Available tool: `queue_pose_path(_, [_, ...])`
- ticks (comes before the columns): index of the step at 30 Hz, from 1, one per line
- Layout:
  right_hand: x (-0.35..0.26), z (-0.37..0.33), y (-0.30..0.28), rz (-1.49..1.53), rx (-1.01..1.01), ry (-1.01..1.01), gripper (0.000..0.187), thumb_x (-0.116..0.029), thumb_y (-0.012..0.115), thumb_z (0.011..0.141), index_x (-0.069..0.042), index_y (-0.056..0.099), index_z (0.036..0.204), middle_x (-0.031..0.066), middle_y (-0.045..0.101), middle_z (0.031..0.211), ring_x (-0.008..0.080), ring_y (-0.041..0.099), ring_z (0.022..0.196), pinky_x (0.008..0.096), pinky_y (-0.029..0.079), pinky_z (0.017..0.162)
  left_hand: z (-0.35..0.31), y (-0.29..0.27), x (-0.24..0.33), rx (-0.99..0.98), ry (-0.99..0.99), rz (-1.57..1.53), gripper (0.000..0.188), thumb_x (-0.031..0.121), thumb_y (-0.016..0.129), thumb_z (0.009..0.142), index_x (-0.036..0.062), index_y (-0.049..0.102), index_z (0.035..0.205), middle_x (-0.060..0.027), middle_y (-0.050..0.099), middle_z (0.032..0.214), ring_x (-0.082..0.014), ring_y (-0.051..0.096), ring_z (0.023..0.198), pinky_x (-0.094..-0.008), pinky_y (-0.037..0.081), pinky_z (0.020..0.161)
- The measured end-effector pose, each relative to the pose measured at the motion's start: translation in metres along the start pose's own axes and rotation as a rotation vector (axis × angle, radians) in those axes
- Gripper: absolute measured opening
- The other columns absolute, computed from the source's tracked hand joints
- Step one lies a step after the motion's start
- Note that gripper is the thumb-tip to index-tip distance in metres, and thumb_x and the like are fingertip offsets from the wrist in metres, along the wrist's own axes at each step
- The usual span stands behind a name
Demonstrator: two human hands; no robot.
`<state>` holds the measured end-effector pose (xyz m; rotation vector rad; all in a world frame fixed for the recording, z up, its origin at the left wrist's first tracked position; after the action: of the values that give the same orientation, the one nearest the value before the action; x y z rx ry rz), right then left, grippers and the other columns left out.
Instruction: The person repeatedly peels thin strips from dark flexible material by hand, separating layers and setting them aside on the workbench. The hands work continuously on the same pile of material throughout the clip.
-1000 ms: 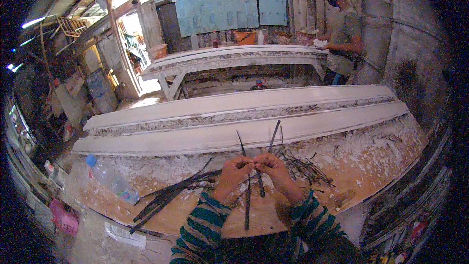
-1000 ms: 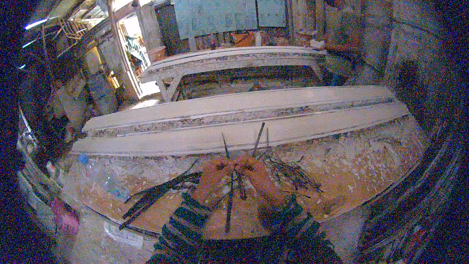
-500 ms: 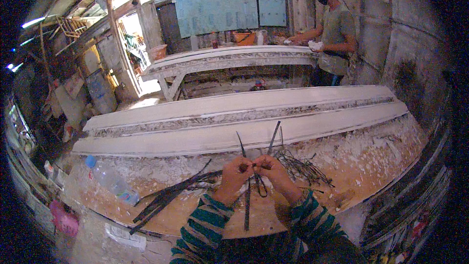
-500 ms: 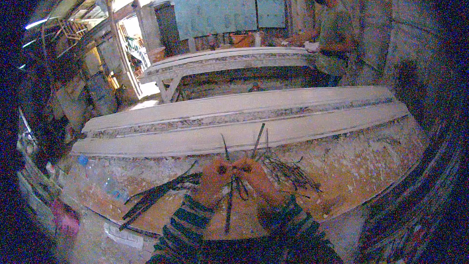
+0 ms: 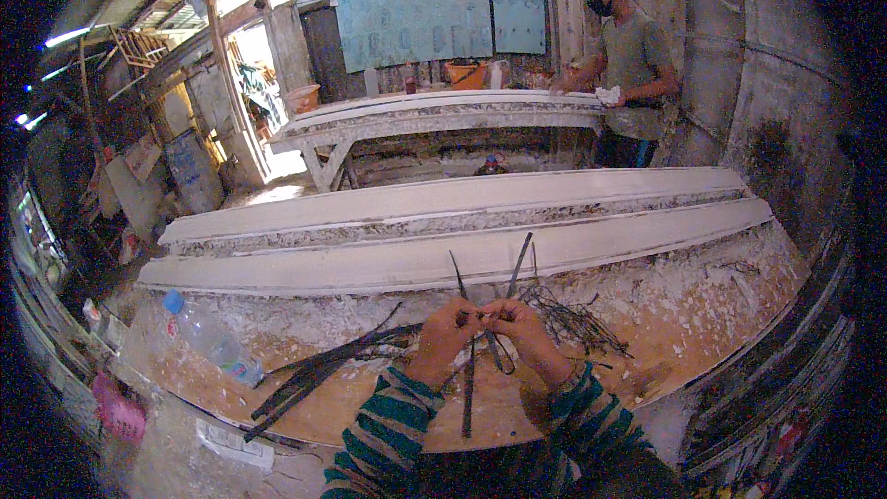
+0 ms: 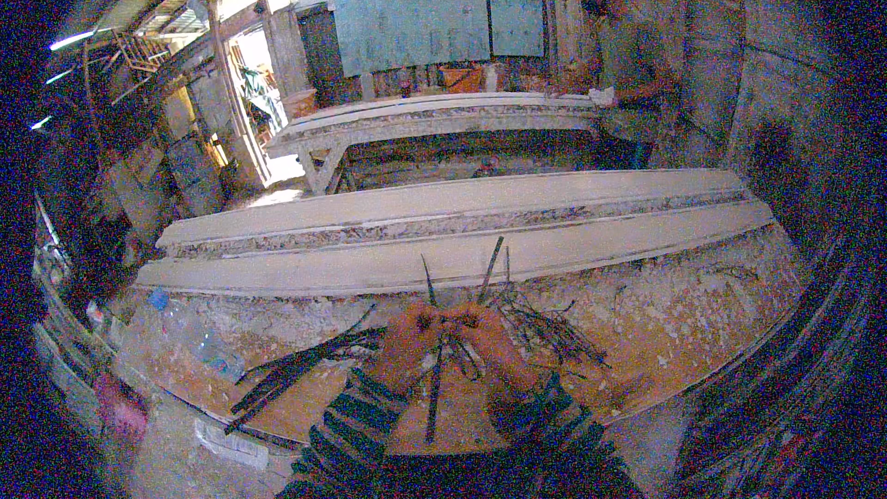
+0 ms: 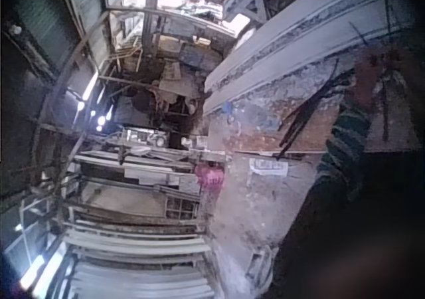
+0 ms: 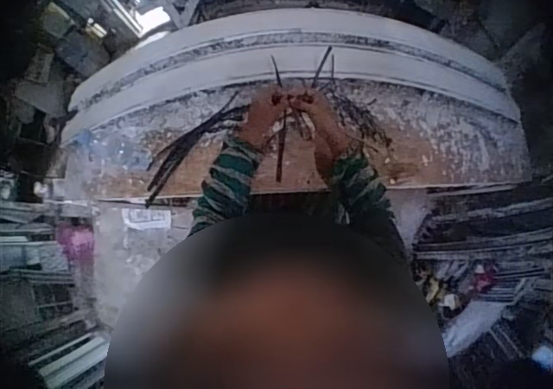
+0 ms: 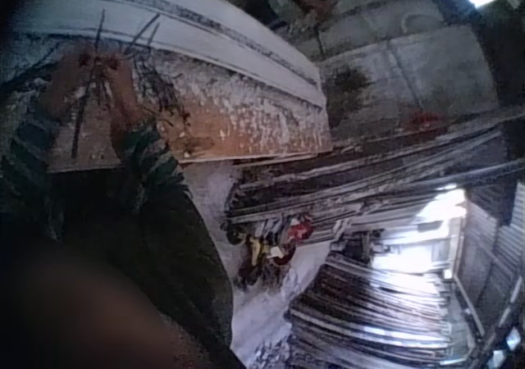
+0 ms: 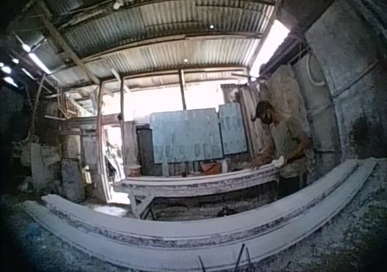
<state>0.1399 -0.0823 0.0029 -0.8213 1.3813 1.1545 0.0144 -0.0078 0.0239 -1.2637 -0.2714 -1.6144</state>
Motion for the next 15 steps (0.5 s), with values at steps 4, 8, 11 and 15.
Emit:
queue_pose_path(4, [-0.008,-0.003,0.002,-0.128,-0.036,0.051,0.023,-0.009,0.062,0.078,-0.003,0.059,0.1,0.0041,0.061,0.089,0.0121,0.056,0.08,0.0248,0.044,0.074,0.007,-0.009,-0.009,0.083,0.062,0.169,0.014,0.015,0.061,0.075,0.0042,0.054,0.079,-0.0116,0.058,0.069,-0.0228,0.059,0.063,-0.0325,0.046,0.057])
queue_pose_path(8, [-0.007,-0.001,0.003,-0.125,-0.03,0.023,0.022,-0.008,0.06,0.078,-0.003,0.059,0.099,0.004,0.061,0.087,0.0123,0.056,0.078,0.0244,0.044,0.074,0.006,-0.008,-0.013,0.062,0.041,0.152,0.013,0.014,0.061,0.074,0.0045,0.055,0.079,-0.0112,0.058,0.069,-0.0212,0.059,0.063,-0.0311,0.046,0.057])
queue_pose_path(11, [0.0,0.001,0.0,-0.154,-0.045,-0.047,0.023,-0.007,0.06,0.077,-0.003,0.059,0.1,0.0034,0.06,0.085,0.0115,0.055,0.077,0.0244,0.044,0.072,0.006,-0.008,-0.014,0.035,0.043,0.072,0.01,0.01,0.061,0.074,0.0042,0.055,0.079,-0.0087,0.059,0.07,-0.0164,0.058,0.064,-0.028,0.046,0.058])
queue_pose_path(15, [0.009,0.006,-0.004,-0.137,0.0,-0.042,0.026,-0.008,0.062,0.076,-0.004,0.057,0.101,0.0039,0.059,0.086,0.0122,0.055,0.078,0.0253,0.045,0.071,0.009,-0.007,-0.018,0.029,0.032,-0.153,0.009,0.008,0.061,0.076,0.0032,0.056,0.08,-0.004,0.06,0.074,-0.011,0.057,0.067,-0.0244,0.046,0.06])
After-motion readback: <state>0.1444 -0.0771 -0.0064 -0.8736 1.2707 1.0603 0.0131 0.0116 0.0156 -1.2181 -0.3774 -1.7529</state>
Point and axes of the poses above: each hand's wrist, its own z-axis towards the middle knuckle, its own y-axis out of the palm, x = y × z, the point moved 3 cm from there along z, towards the middle knuckle
